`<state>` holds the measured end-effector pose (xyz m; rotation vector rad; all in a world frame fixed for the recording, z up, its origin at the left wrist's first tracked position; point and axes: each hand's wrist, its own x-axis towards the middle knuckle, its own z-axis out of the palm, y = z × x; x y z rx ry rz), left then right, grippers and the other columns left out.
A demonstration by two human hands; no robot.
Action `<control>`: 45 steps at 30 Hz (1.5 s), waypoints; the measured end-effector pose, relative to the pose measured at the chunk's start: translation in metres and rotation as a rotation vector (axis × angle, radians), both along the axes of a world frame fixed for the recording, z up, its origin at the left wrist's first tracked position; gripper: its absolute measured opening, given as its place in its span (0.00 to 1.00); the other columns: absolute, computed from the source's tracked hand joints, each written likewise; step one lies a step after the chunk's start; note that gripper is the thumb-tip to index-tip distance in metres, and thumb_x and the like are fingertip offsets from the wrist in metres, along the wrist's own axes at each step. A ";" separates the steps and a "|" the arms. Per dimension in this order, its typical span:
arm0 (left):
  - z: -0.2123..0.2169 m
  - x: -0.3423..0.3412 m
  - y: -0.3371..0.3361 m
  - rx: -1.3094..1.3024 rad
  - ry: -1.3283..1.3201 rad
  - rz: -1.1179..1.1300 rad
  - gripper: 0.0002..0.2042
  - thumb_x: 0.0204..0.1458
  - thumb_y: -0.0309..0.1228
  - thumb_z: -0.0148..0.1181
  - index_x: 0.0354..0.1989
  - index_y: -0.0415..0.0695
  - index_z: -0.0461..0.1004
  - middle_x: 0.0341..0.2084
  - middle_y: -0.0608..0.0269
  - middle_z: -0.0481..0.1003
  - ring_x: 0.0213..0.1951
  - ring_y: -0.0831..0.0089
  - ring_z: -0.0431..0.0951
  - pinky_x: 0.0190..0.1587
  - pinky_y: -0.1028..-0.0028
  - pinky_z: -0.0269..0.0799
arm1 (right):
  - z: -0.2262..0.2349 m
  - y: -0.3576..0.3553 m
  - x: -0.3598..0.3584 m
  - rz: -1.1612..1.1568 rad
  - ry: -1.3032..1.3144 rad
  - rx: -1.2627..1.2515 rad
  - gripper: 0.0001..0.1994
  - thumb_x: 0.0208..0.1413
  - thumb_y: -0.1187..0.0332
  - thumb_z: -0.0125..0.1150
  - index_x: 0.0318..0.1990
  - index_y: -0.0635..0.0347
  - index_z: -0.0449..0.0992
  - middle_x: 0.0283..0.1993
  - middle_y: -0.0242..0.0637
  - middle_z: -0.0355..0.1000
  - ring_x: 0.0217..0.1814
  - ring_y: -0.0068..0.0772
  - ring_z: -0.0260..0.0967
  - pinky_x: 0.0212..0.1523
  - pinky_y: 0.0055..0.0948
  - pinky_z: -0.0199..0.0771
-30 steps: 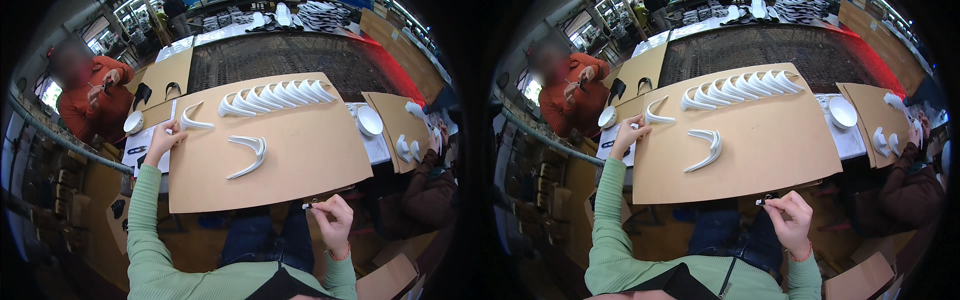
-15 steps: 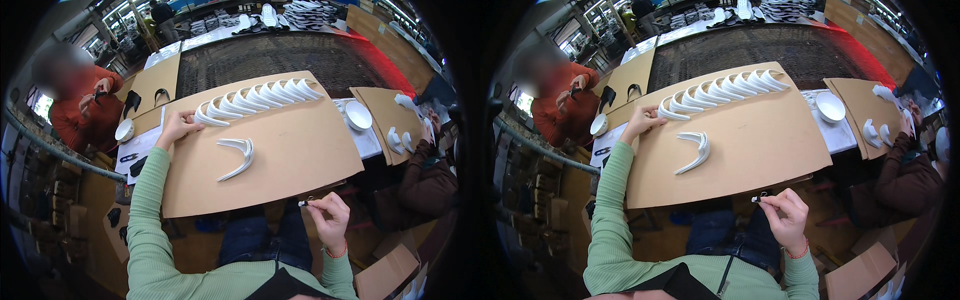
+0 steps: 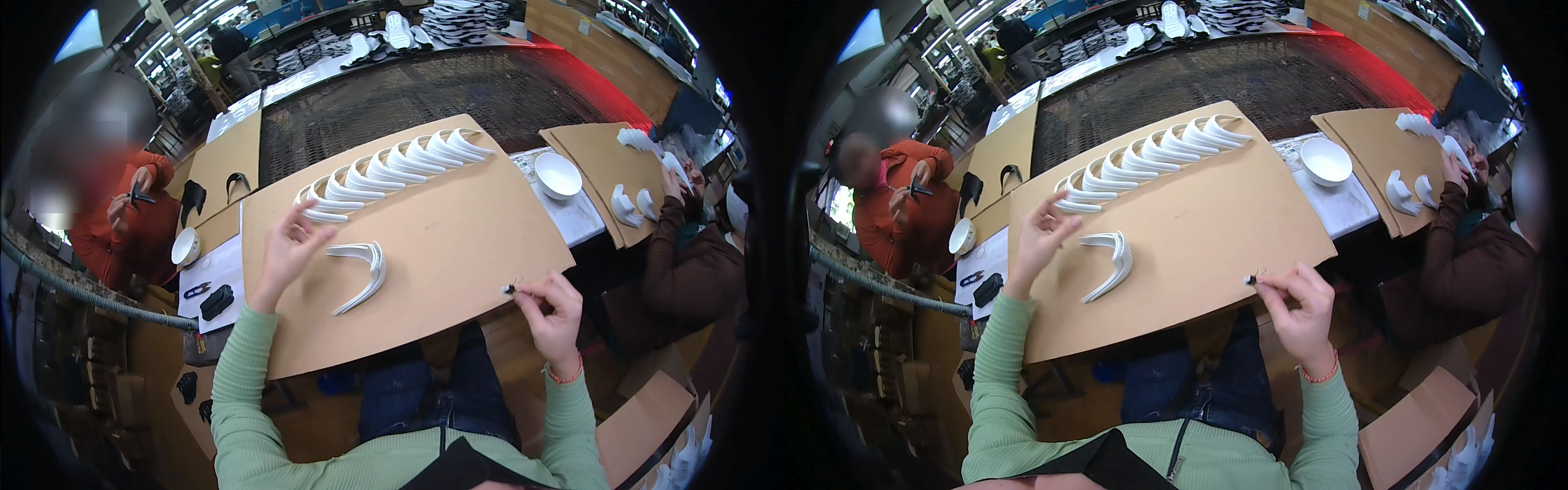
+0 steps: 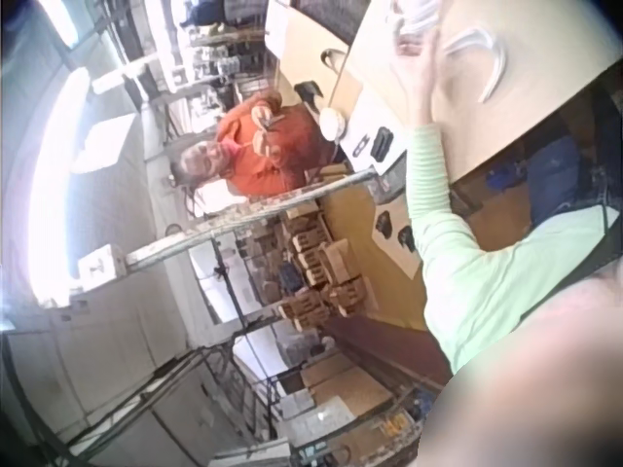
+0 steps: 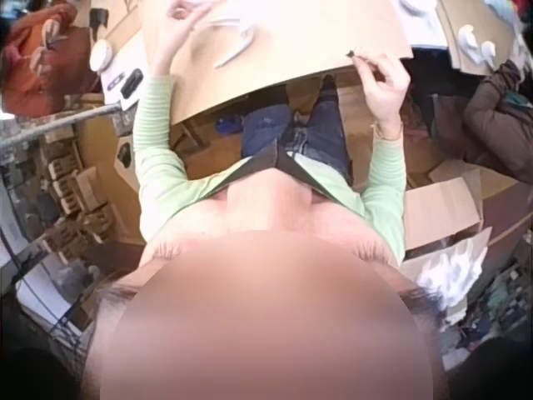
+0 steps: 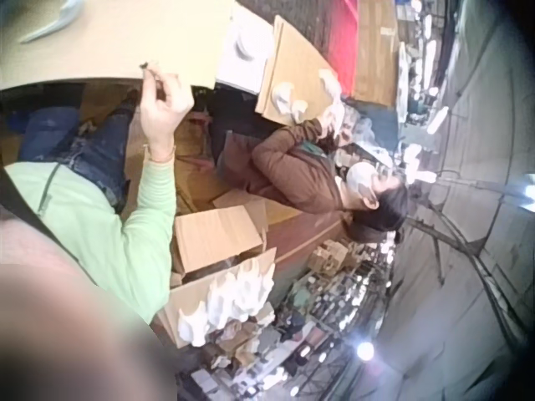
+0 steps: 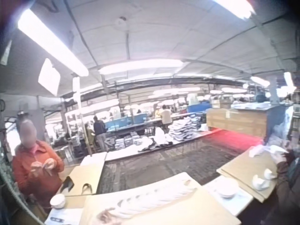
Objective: The person repeatedly picks up white curved plastic parts from a table and uses a small metal tool to scrape or deburr the edges. After each part is worked on, it is placed back on the table in a growing stack. The process is repeated for multiple identical parts.
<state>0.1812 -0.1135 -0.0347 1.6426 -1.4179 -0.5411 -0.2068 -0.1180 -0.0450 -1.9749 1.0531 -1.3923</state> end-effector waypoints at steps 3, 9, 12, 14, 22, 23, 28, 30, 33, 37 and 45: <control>-0.001 -0.038 0.009 0.154 0.223 -0.213 0.27 0.49 0.31 0.65 0.57 0.37 0.64 0.23 0.72 0.68 0.21 0.89 0.68 0.21 0.86 0.64 | 0.005 -0.011 -0.002 -0.012 0.002 -0.039 0.06 0.42 0.81 0.66 0.30 0.65 0.79 0.21 0.33 0.66 0.20 0.21 0.62 0.22 0.19 0.61; 0.003 -0.048 0.012 0.301 0.334 -0.245 0.28 0.52 0.34 0.63 0.58 0.34 0.61 0.22 0.71 0.70 0.22 0.88 0.69 0.22 0.86 0.65 | 0.004 -0.033 -0.012 -0.038 -0.030 -0.076 0.04 0.44 0.80 0.65 0.29 0.65 0.79 0.20 0.32 0.64 0.21 0.20 0.60 0.22 0.20 0.57; 0.001 -0.048 0.014 0.314 0.368 -0.218 0.28 0.53 0.36 0.63 0.57 0.33 0.62 0.22 0.70 0.70 0.21 0.88 0.69 0.22 0.86 0.66 | -0.010 -0.067 -0.026 -0.077 -0.114 -0.051 0.02 0.47 0.79 0.63 0.30 0.68 0.78 0.20 0.29 0.62 0.22 0.17 0.57 0.24 0.18 0.54; -0.002 -0.050 0.013 0.337 0.367 -0.222 0.27 0.53 0.37 0.62 0.57 0.34 0.62 0.22 0.70 0.70 0.21 0.87 0.69 0.22 0.85 0.66 | -0.024 -0.101 -0.037 -0.125 -0.209 0.048 0.05 0.50 0.76 0.64 0.33 0.68 0.78 0.22 0.22 0.62 0.24 0.11 0.55 0.25 0.16 0.53; 0.005 -0.047 0.015 0.424 0.361 -0.209 0.27 0.54 0.35 0.61 0.59 0.34 0.61 0.23 0.69 0.70 0.22 0.86 0.71 0.25 0.84 0.69 | -0.051 -0.254 -0.098 -0.542 -0.023 0.129 0.07 0.45 0.70 0.66 0.31 0.61 0.82 0.23 0.29 0.70 0.25 0.23 0.64 0.30 0.23 0.65; 0.007 -0.047 0.016 0.394 0.364 -0.230 0.27 0.54 0.34 0.60 0.59 0.34 0.61 0.23 0.69 0.70 0.22 0.85 0.71 0.26 0.84 0.69 | -0.054 -0.264 -0.102 -0.603 0.102 0.194 0.06 0.44 0.69 0.67 0.31 0.59 0.82 0.25 0.32 0.72 0.27 0.27 0.67 0.32 0.26 0.67; 0.017 -0.048 0.025 0.298 0.253 -0.252 0.20 0.53 0.26 0.55 0.54 0.34 0.66 0.23 0.68 0.71 0.22 0.83 0.72 0.28 0.84 0.70 | -0.066 -0.282 -0.096 -0.582 0.664 0.039 0.03 0.39 0.67 0.68 0.26 0.49 0.83 0.42 0.37 0.68 0.53 0.40 0.61 0.52 0.40 0.60; 0.022 -0.047 0.030 0.287 0.095 -0.234 0.15 0.52 0.24 0.54 0.49 0.33 0.71 0.24 0.66 0.73 0.23 0.83 0.73 0.27 0.83 0.69 | -0.066 -0.284 -0.089 -0.546 0.737 0.033 0.03 0.37 0.68 0.69 0.23 0.48 0.82 0.44 0.36 0.67 0.56 0.40 0.57 0.55 0.41 0.57; 0.029 -0.042 0.043 0.223 -0.023 -0.163 0.10 0.51 0.22 0.56 0.41 0.31 0.75 0.26 0.62 0.76 0.24 0.81 0.75 0.27 0.83 0.71 | -0.065 -0.286 -0.083 -0.550 0.805 -0.020 0.03 0.34 0.70 0.69 0.21 0.48 0.82 0.44 0.35 0.68 0.56 0.39 0.57 0.55 0.40 0.55; 0.042 -0.034 0.071 0.109 0.109 0.022 0.09 0.49 0.20 0.60 0.38 0.30 0.76 0.28 0.60 0.78 0.25 0.81 0.76 0.29 0.83 0.74 | -0.067 -0.288 -0.081 -0.529 0.843 -0.044 0.04 0.33 0.71 0.68 0.20 0.48 0.82 0.46 0.36 0.68 0.57 0.39 0.57 0.55 0.39 0.55; 0.057 -0.044 0.117 -0.378 0.521 0.116 0.23 0.49 0.16 0.57 0.55 0.30 0.62 0.44 0.54 0.72 0.46 0.70 0.76 0.43 0.71 0.79 | -0.073 -0.291 -0.080 -0.525 0.907 -0.108 0.03 0.32 0.72 0.68 0.18 0.49 0.81 0.48 0.36 0.69 0.58 0.39 0.57 0.56 0.41 0.54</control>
